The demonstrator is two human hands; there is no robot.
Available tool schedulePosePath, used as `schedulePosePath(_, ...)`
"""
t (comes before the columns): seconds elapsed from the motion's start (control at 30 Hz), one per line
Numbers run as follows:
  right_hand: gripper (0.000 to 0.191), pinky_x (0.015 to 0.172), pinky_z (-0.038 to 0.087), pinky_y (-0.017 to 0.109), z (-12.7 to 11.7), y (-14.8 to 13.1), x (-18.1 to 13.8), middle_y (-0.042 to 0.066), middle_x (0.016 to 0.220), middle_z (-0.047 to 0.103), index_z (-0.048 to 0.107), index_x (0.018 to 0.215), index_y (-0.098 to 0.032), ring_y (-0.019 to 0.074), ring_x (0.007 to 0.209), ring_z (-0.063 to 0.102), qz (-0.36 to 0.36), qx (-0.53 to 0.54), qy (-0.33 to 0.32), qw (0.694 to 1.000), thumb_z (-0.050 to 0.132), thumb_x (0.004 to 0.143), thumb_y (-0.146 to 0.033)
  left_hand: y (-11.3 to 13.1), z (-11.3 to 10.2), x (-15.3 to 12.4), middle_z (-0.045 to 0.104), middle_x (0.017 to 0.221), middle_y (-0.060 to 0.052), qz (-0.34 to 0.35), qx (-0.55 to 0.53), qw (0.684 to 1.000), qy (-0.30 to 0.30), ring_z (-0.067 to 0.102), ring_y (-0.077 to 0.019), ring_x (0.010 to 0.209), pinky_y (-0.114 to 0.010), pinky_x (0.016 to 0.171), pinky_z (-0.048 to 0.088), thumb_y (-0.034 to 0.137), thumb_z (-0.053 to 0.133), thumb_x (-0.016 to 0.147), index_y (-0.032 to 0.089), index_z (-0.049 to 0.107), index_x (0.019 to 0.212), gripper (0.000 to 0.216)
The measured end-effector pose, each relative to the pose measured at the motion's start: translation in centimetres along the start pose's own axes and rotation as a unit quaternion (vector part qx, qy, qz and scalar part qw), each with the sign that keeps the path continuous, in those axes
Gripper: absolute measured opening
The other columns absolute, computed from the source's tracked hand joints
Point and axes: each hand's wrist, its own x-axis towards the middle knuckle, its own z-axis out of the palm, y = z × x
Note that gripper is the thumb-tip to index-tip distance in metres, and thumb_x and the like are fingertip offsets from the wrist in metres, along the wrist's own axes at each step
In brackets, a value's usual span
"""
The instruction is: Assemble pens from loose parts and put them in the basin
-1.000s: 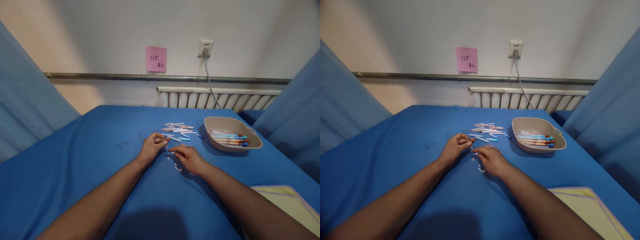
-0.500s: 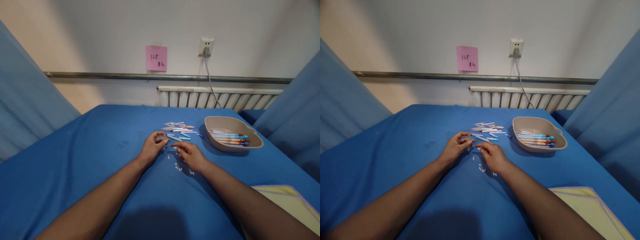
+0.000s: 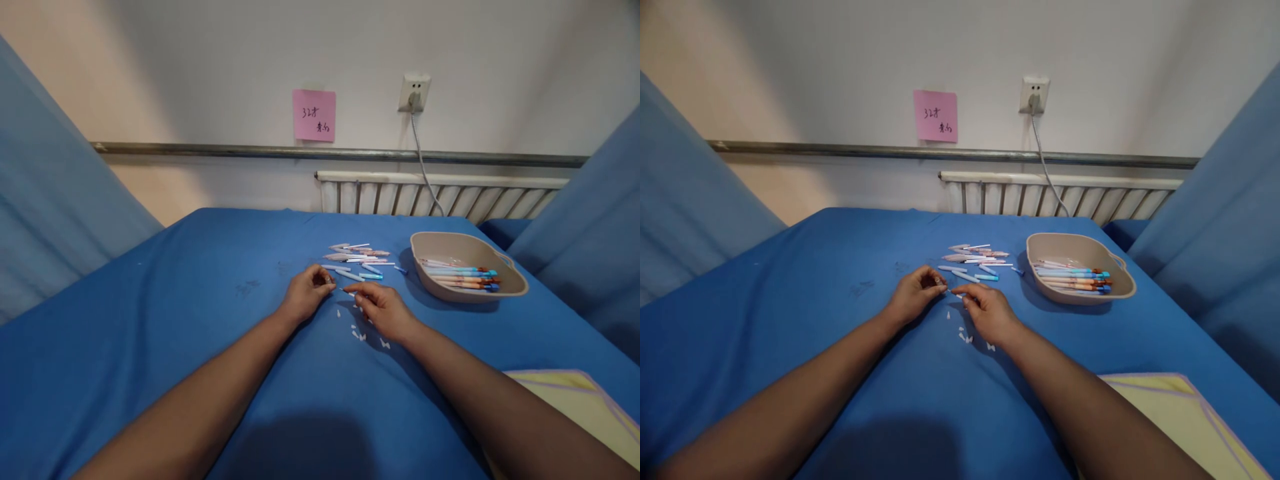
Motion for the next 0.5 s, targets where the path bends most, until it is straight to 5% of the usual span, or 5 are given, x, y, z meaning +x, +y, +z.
schedulePosePath(0.2,0.029,0.059,0.046,0.023,0.1,0.1,0.0,0.001,0.080,0.062,0.066,0.105,-0.024,0.0108,0.062,0.055,0.003,0.013,0.005,1.000,0.046,0.084,-0.022,0.7,-0.1,-0.8,0.064,0.073,0.000,0.050,0.113,0.992,-0.028,0.058,-0.0162,0.071,-0.029,0.071,0.044,0.020,0.066,0.068,0.019,0.063,0.075,0.008)
schedulePosePath(0.5,0.029,0.062,0.046,0.024,0.0,0.1,0.1,0.002,0.084,0.064,0.066,0.106,-0.023,0.0109,0.063,0.056,0.000,0.021,0.010,1.000,0.046,0.084,-0.021,1.2,0.0,-1.4,0.066,0.086,-0.003,0.118,0.144,0.982,-0.004,0.061,-0.0184,0.083,-0.031,0.081,0.045,0.022,0.062,0.075,0.020,0.065,0.084,0.010)
